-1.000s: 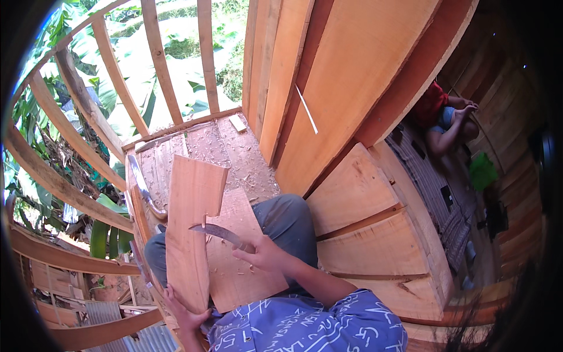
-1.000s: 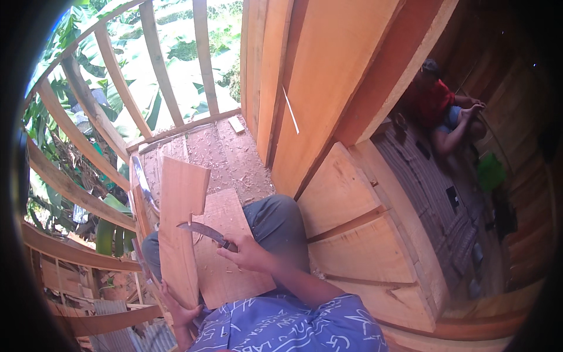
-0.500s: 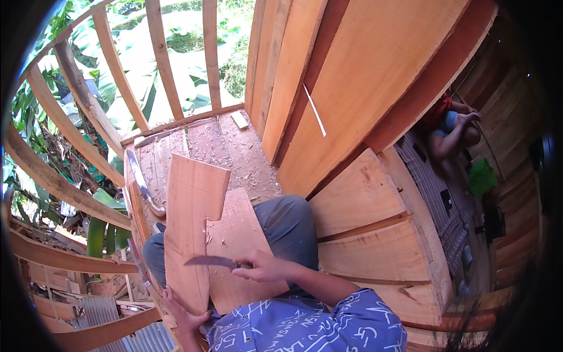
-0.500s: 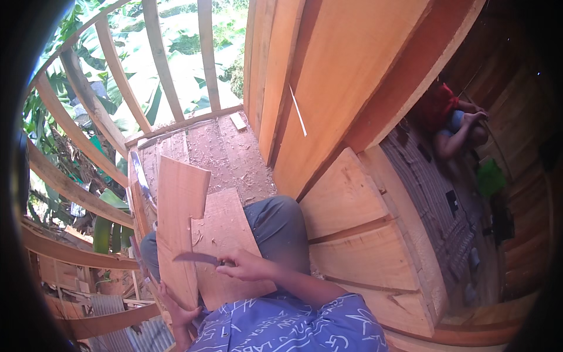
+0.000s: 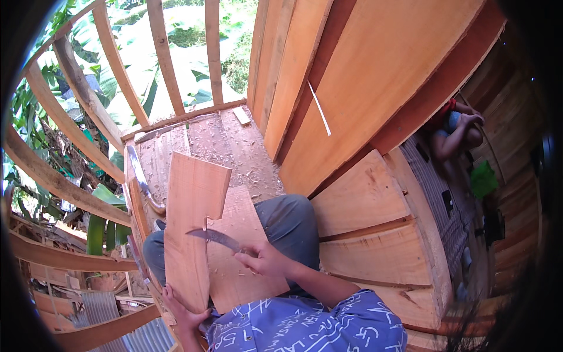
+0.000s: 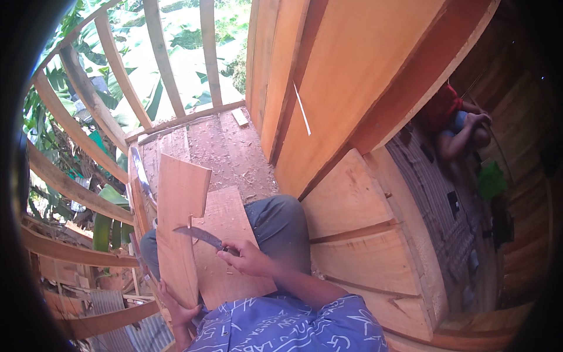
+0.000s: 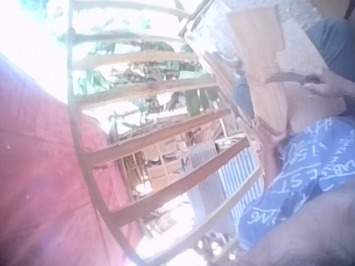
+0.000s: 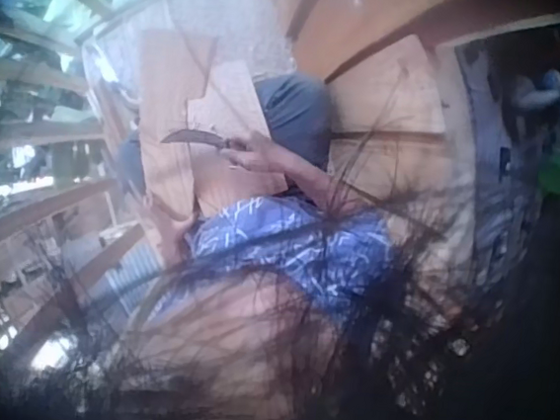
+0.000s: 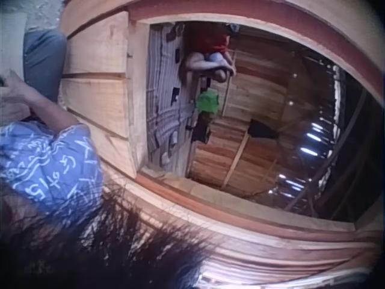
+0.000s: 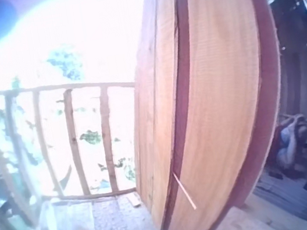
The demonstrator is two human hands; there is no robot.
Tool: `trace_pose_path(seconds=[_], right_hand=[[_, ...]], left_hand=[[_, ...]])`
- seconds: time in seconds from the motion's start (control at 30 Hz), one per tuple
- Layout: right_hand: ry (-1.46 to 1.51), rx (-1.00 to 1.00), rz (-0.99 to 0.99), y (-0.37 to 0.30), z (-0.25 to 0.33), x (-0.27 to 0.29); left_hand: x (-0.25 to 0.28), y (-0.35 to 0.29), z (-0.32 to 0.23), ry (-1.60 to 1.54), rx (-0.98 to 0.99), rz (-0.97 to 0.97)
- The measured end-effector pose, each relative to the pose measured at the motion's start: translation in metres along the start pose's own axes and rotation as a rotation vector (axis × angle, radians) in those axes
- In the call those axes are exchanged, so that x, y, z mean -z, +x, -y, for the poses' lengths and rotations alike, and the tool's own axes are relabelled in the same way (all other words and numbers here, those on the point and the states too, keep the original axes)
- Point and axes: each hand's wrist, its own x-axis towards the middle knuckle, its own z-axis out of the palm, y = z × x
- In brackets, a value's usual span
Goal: The person sits cross-legged on a wooden floor and carves a rectangular piece of light-colored wood using a curved knife. They hold the wood with their left hand and use the knife in their right hand to shave off thin strips of wood, shaping the edges and surface of the plank.
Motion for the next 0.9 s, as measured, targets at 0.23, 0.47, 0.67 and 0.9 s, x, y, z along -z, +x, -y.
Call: trace_pose_path(seconds=[0.23,0.47,0.67,0.9], right_hand=[[-0.065,0.106,-0.091,0.001,0.016,0.014],[0.002,0.022,-0.014,-0.004,0.008,0.0],[0.005,0.011,0.001,-0.003,0.001,0.0],[-0.155,0.034,0.073,0.001,0.007,0.007]], left_hand=[[0.003,0.002,-0.005,0.032,0.018,0.045],[0.004,0.003,-0.006,0.028,0.03,0.044],[0.001,0.003,-0.006,0.009,-0.001,-0.003],[0.003,0.003,-0.005,0.029,-0.018,0.002]])
